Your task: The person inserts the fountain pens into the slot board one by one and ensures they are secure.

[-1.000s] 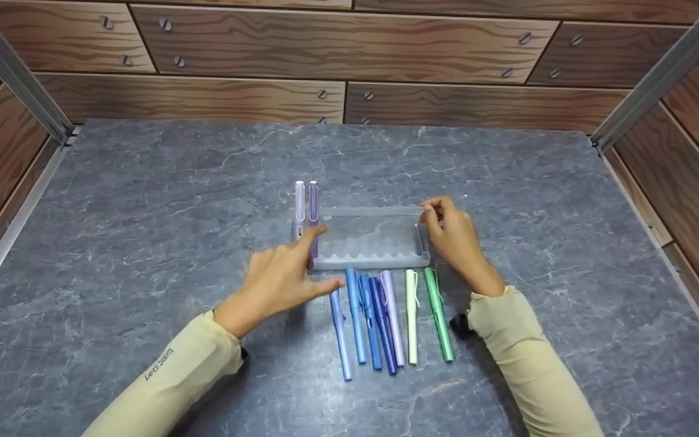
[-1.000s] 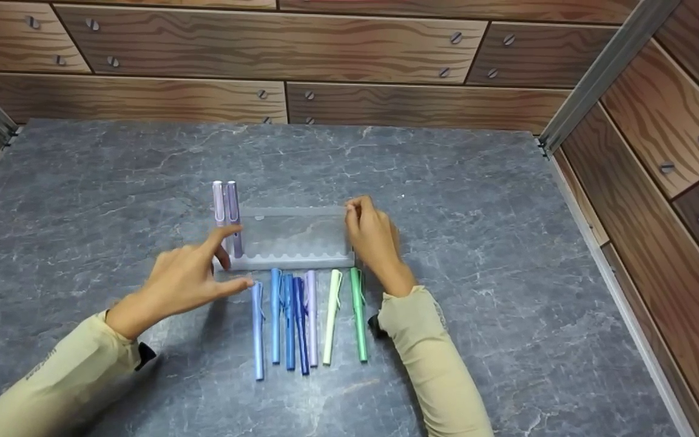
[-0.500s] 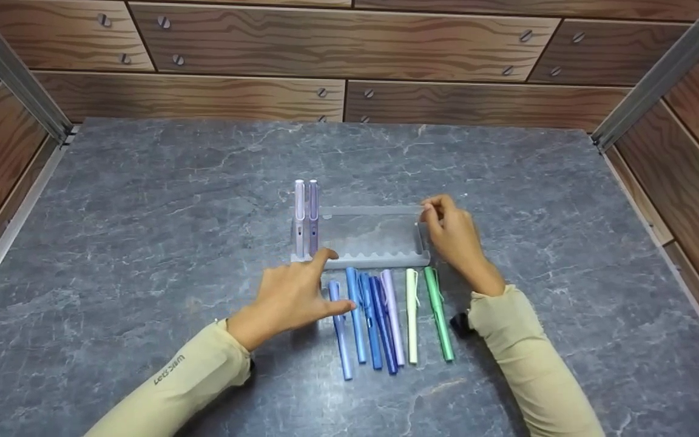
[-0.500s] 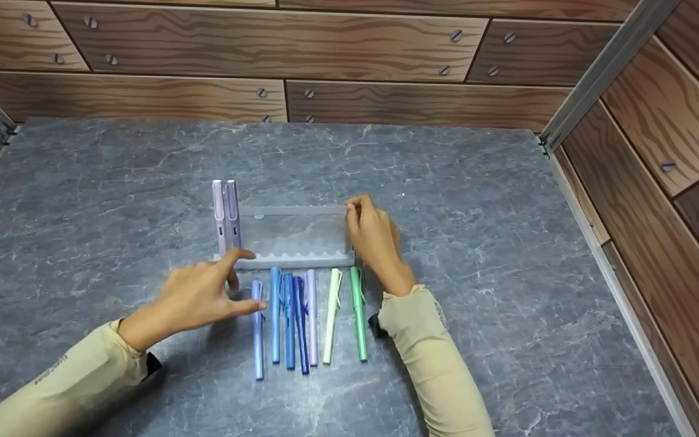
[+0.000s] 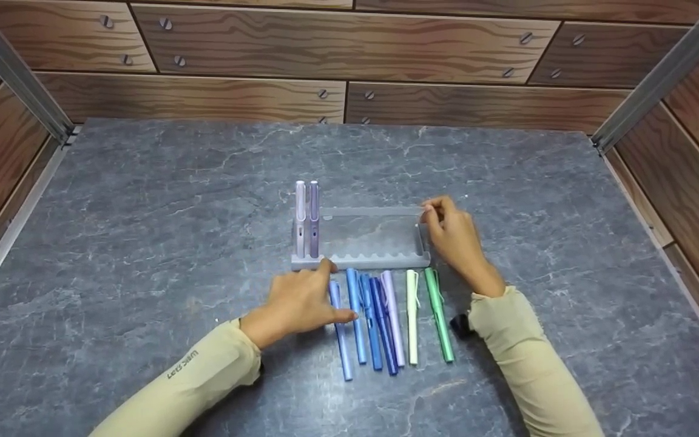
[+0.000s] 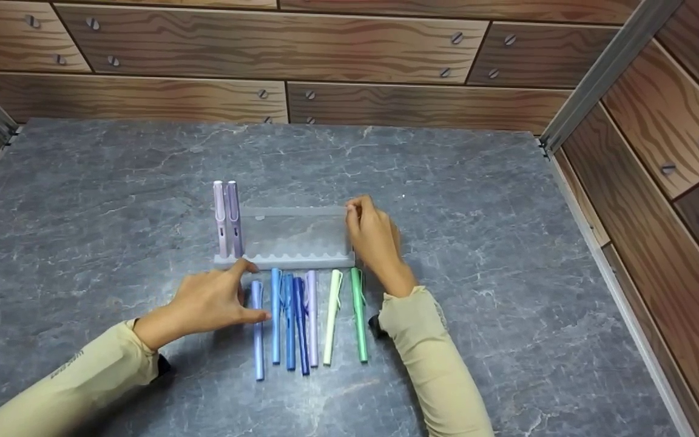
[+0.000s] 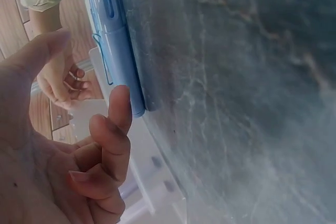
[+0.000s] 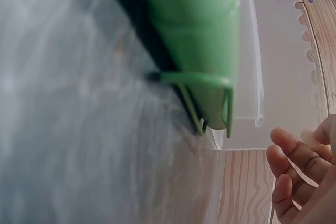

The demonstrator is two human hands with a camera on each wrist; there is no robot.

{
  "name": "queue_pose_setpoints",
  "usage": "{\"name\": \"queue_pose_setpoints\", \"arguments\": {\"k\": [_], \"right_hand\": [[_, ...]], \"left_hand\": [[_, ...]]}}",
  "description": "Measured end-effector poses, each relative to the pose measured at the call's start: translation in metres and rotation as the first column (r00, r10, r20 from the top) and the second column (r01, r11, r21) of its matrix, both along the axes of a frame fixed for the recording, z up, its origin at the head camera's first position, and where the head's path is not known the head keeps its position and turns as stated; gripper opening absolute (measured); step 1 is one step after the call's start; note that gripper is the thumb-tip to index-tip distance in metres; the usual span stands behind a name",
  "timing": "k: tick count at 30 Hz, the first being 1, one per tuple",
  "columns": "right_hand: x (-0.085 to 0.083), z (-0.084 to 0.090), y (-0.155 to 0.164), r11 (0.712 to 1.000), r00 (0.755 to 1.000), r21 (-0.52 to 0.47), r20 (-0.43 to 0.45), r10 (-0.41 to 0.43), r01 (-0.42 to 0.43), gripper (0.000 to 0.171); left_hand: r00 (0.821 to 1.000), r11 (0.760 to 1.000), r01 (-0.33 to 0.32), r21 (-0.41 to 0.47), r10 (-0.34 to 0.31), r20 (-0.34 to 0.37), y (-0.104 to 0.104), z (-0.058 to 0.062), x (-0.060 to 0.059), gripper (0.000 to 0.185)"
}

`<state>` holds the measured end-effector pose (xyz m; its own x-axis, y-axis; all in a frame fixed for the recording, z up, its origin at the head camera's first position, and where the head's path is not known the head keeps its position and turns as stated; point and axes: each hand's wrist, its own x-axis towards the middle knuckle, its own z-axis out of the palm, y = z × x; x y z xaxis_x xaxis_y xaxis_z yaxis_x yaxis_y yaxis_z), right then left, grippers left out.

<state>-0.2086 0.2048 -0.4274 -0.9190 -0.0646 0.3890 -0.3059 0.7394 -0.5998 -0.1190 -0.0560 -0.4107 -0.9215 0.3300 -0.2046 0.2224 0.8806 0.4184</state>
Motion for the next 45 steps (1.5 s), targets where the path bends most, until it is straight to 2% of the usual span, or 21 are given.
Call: {"name": "queue_pose_setpoints", "arguments": {"k": [8,28,38,45], "right_hand": [[0.001,0.0,0.0,1.0,1.0,0.003,0.018,-0.006,0.006,0.018],[0.0,-0.001,0.0,1.0,1.0,-0.009,-0.029,-0.001,0.001,0.016],[-0.001,-0.001,0.0,1.0,1.0,-0.005,-0.001,-0.011,0.011,0.017],[-0.001,0.0,-0.001,1.0,1.0,-0.012,-0.023,0.003,-0.003,0.016]], "left_hand": [[1.0,0.999,-0.008,-0.031,0.009,0.025,0.003,-0.004,-0.001,0.083],[0.996,0.999,-0.02,-0.035,0.023,0.085,0.004,-0.009,-0.006,0.077],[0.996,0.999,-0.034,-0.009,0.034,0.078,0.004,-0.012,-0.006,0.072],[0.993,0.998,-0.056,0.019,0.054,0.107,0.005,-0.011,-0.006,0.07]]}}
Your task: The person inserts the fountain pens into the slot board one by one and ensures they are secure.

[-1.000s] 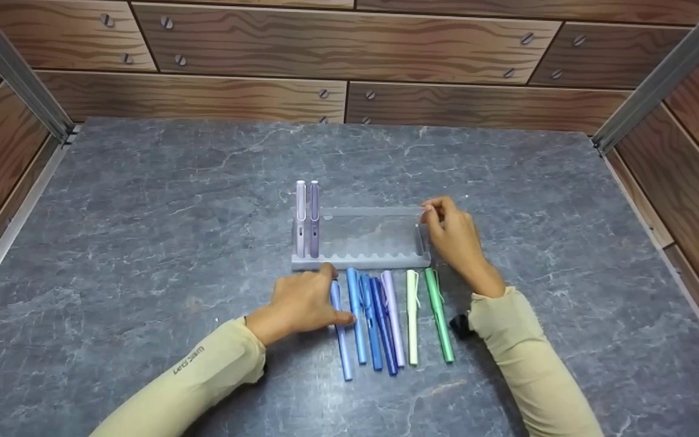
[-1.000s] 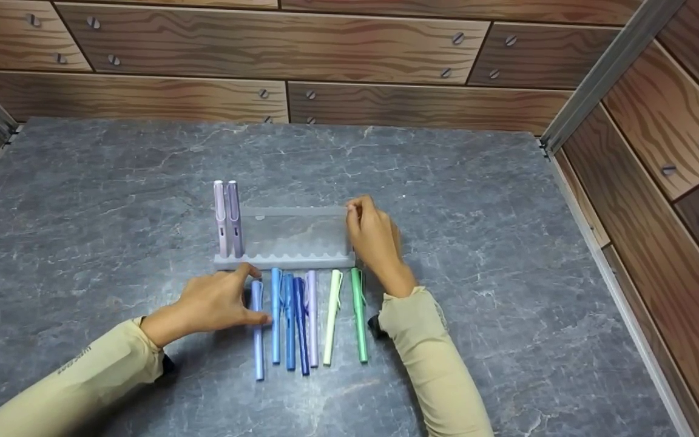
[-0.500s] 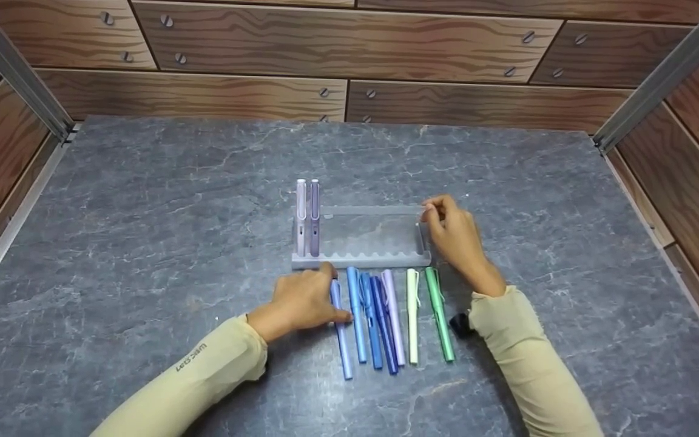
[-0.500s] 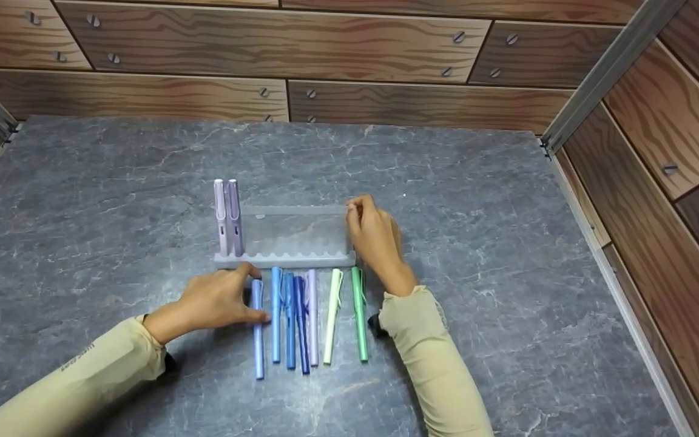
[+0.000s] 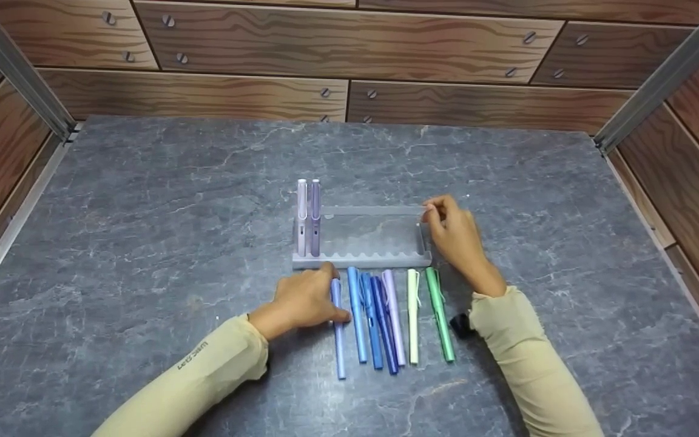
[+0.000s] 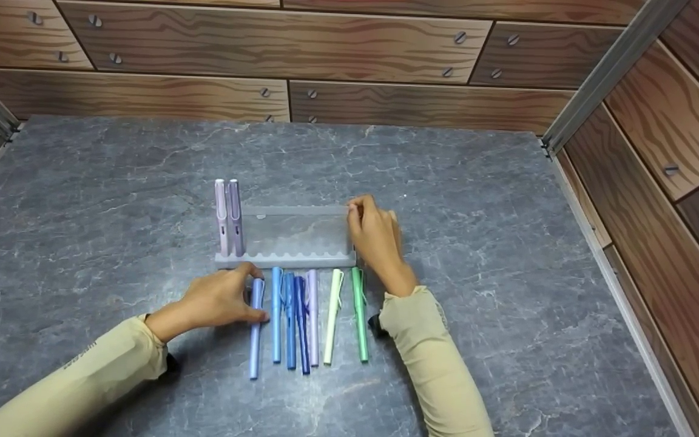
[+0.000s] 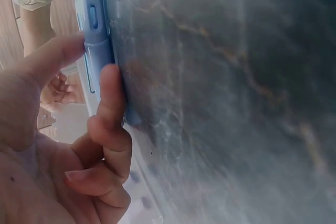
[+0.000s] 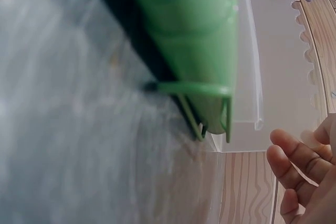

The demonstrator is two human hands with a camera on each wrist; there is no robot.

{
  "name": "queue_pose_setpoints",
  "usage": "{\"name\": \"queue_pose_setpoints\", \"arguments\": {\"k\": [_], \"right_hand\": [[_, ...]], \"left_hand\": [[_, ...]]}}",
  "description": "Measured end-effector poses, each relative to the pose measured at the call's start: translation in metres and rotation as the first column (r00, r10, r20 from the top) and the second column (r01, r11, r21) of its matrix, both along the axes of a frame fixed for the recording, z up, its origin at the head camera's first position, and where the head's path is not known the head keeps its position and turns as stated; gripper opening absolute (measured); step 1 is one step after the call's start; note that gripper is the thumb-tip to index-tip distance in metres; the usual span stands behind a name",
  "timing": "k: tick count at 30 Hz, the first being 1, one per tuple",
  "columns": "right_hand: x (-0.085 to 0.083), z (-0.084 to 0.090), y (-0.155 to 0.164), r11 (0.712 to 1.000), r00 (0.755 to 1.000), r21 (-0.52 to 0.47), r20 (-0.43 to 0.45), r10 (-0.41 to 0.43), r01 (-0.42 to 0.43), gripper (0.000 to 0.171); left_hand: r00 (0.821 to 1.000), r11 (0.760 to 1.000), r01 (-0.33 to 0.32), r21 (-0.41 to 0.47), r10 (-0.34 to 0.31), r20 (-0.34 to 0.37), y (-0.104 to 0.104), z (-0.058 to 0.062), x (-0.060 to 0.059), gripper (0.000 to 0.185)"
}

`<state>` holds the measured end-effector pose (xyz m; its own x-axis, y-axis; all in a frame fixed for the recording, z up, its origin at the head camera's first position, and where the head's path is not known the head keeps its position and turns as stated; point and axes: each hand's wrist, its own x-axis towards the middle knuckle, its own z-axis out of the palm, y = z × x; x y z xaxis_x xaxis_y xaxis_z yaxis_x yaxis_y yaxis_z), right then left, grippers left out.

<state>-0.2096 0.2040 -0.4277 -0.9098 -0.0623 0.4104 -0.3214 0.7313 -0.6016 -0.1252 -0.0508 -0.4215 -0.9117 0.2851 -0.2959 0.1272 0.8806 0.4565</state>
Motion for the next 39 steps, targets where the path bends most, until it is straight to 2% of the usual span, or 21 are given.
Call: {"name": "queue_pose_setpoints", "arguments": {"k": [17,25,32,39], "right_hand": [[-0.001,-0.001,0.001,1.0,1.0,-0.009,-0.019,0.003,-0.003,0.017],[-0.001,-0.001,0.002,1.0,1.0,0.003,0.002,0.0,0.0,0.017],[-0.001,-0.001,0.001,1.0,1.0,-0.011,0.012,-0.001,0.001,0.017],[-0.001,-0.001,0.001,1.0,0.999,-0.019,0.036,-0.006,0.006,0.019]], "left_hand": [[1.0,0.999,0.004,0.044,-0.006,0.029,0.0,0.002,0.0,0.064],[0.998,0.989,0.049,0.141,-0.054,0.028,-0.005,0.003,0.0,0.061],[0.995,0.978,0.045,0.204,-0.061,0.076,-0.009,0.002,0.0,0.057],[0.991,0.952,0.031,0.305,-0.07,0.118,-0.011,0.01,-0.001,0.059]]}}
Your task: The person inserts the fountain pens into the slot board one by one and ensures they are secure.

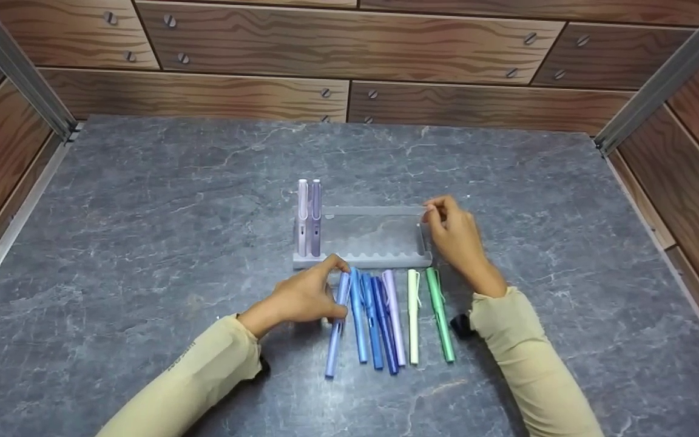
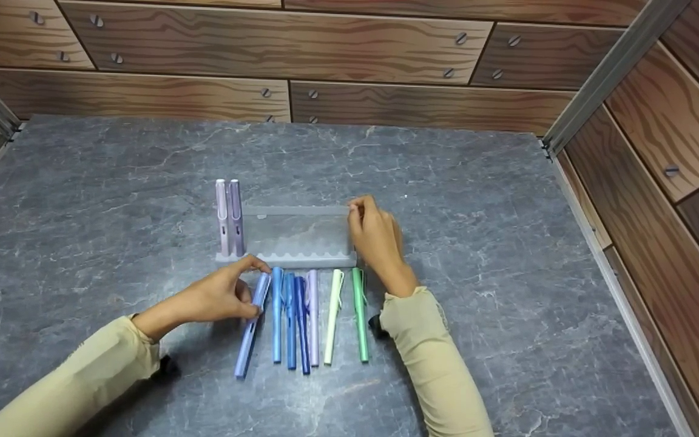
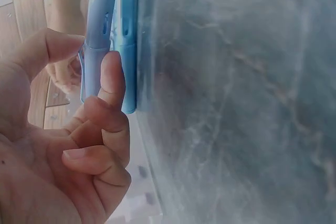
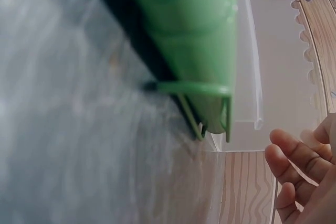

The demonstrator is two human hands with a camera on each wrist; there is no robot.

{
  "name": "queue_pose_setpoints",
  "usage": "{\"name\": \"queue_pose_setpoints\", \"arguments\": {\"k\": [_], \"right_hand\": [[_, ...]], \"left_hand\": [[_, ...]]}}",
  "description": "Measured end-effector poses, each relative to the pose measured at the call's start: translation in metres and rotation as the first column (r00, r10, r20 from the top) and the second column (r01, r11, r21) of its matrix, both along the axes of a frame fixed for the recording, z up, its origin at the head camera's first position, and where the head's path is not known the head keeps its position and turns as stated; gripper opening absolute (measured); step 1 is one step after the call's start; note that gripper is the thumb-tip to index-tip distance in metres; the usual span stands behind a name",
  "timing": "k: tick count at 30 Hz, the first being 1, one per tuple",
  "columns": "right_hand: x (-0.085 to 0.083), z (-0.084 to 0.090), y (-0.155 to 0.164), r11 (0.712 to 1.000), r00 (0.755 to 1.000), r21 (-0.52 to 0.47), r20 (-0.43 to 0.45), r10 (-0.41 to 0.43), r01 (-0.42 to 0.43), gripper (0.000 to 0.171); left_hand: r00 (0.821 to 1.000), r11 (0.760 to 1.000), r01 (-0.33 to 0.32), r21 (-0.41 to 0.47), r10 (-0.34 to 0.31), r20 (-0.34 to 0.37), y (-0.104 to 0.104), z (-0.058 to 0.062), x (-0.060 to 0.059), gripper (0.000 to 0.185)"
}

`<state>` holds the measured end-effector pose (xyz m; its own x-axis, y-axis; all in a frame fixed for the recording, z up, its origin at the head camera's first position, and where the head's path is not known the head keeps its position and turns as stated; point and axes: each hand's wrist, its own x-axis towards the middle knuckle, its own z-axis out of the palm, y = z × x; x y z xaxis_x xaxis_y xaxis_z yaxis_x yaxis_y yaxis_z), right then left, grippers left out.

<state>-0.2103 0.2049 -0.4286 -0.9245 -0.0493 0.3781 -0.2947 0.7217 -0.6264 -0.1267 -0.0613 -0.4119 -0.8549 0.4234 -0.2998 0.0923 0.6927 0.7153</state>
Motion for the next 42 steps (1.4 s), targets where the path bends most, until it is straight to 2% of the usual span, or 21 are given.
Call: {"name": "queue_pose_setpoints", "arguments": {"k": [5,10,25,28,33,39,42], "right_hand": [[0.0,0.0,0.0,1.0,1.0,0.002,-0.004,0.001,-0.001,0.018],[0.0,0.0,0.0,1.0,1.0,0.006,-0.005,0.002,-0.002,0.018],[0.0,0.0,-0.001,1.0,1.0,-0.002,-0.029,0.011,-0.011,0.018],[0.0,0.0,-0.001,1.0,1.0,-0.002,-0.02,0.009,-0.009,0.018],[-0.001,-0.001,0.0,1.0,1.0,-0.001,-0.029,0.011,-0.011,0.018],[0.0,0.0,-0.001,1.0,1.0,-0.005,-0.024,0.013,-0.014,0.017],[0.001,0.001,-0.001,1.0,1.0,-0.009,-0.014,0.009,-0.009,0.017]], "left_hand": [[0.999,0.999,-0.022,0.049,0.021,0.024,-0.002,0.005,-0.004,0.06],[0.999,0.994,-0.032,0.107,0.031,0.015,-0.005,0.011,-0.007,0.061],[0.999,0.961,-0.032,0.275,0.034,-0.001,-0.015,0.028,-0.01,0.063],[0.999,0.956,-0.029,0.291,0.039,-0.028,-0.017,0.032,-0.011,0.062],[0.992,0.965,-0.026,0.259,0.056,-0.109,-0.017,0.04,-0.013,0.061],[0.958,0.983,-0.031,0.182,0.081,-0.274,-0.017,0.045,-0.015,0.057],[0.945,0.985,-0.044,0.166,0.095,-0.313,-0.017,0.048,-0.017,0.056]]}}
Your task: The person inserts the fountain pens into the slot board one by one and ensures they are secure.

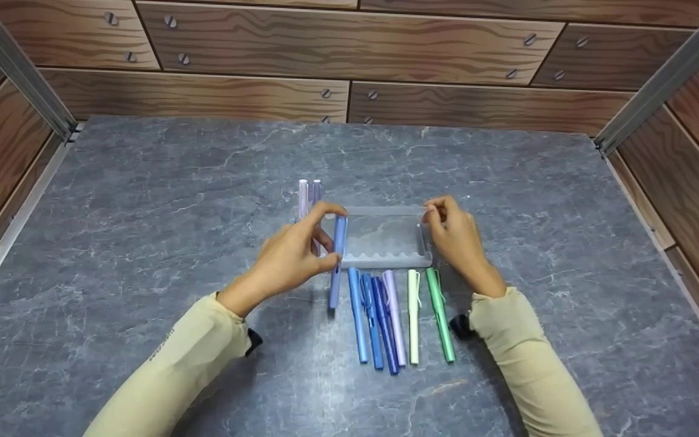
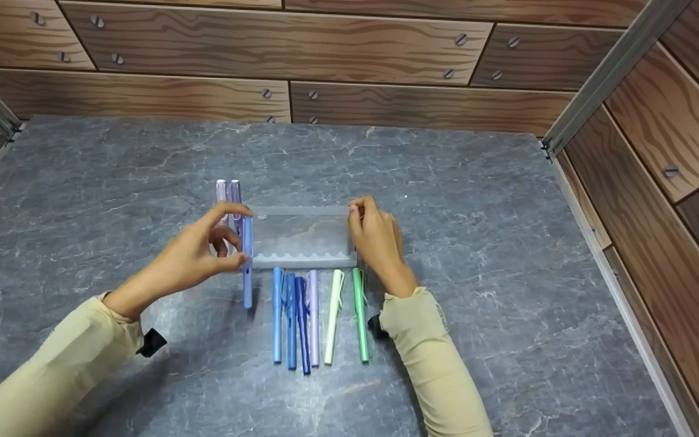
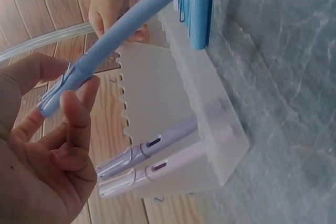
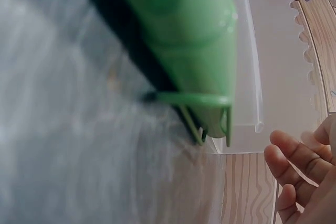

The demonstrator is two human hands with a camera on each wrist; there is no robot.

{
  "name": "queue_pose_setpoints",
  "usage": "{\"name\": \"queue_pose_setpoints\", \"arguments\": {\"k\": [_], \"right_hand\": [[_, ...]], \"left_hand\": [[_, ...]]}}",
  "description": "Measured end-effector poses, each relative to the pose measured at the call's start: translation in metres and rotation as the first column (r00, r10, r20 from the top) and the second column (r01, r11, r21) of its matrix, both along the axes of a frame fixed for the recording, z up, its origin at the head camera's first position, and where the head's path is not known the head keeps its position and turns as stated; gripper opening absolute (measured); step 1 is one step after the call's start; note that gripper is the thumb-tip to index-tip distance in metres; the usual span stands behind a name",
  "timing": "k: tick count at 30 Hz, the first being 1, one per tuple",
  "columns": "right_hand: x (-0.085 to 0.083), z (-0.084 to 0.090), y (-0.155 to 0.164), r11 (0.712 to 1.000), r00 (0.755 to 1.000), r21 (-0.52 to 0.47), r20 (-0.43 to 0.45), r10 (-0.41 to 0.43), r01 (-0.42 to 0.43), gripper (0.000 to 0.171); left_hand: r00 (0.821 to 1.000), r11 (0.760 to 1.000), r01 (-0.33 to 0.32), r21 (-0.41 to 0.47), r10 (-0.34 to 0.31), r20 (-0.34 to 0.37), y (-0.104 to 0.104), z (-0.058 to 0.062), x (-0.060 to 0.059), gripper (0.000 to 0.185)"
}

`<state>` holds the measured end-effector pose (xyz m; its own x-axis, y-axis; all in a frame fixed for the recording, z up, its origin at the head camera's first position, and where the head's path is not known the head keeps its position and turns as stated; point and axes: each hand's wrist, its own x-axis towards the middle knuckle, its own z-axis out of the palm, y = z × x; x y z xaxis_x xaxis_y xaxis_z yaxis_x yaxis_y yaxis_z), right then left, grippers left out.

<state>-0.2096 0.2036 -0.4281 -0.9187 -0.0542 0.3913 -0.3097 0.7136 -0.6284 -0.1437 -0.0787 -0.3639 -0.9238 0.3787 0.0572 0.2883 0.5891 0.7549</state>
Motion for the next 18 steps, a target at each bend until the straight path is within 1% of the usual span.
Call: {"name": "queue_pose_setpoints", "arguments": {"k": [4,11,14,18], "right_hand": [[0.0,-0.001,0.0,1.0,1.0,0.003,-0.004,-0.009,0.009,0.016],[-0.001,-0.002,0.001,1.0,1.0,0.001,-0.013,-0.014,0.014,0.016],[-0.001,-0.002,0.001,1.0,1.0,0.003,-0.006,-0.011,0.011,0.017],[-0.001,-0.001,0.001,1.0,1.0,0.0,0.004,-0.006,0.006,0.018]], "left_hand": [[0.999,1.0,-0.015,-0.017,0.014,-0.032,-0.001,0.005,-0.004,0.057],[0.992,0.998,-0.035,-0.047,0.029,-0.121,-0.008,0.015,-0.012,0.054],[0.988,0.998,-0.038,-0.052,0.029,-0.153,-0.011,0.017,-0.015,0.054],[0.98,0.998,-0.034,-0.049,0.024,-0.199,-0.013,0.016,-0.017,0.053]]}}
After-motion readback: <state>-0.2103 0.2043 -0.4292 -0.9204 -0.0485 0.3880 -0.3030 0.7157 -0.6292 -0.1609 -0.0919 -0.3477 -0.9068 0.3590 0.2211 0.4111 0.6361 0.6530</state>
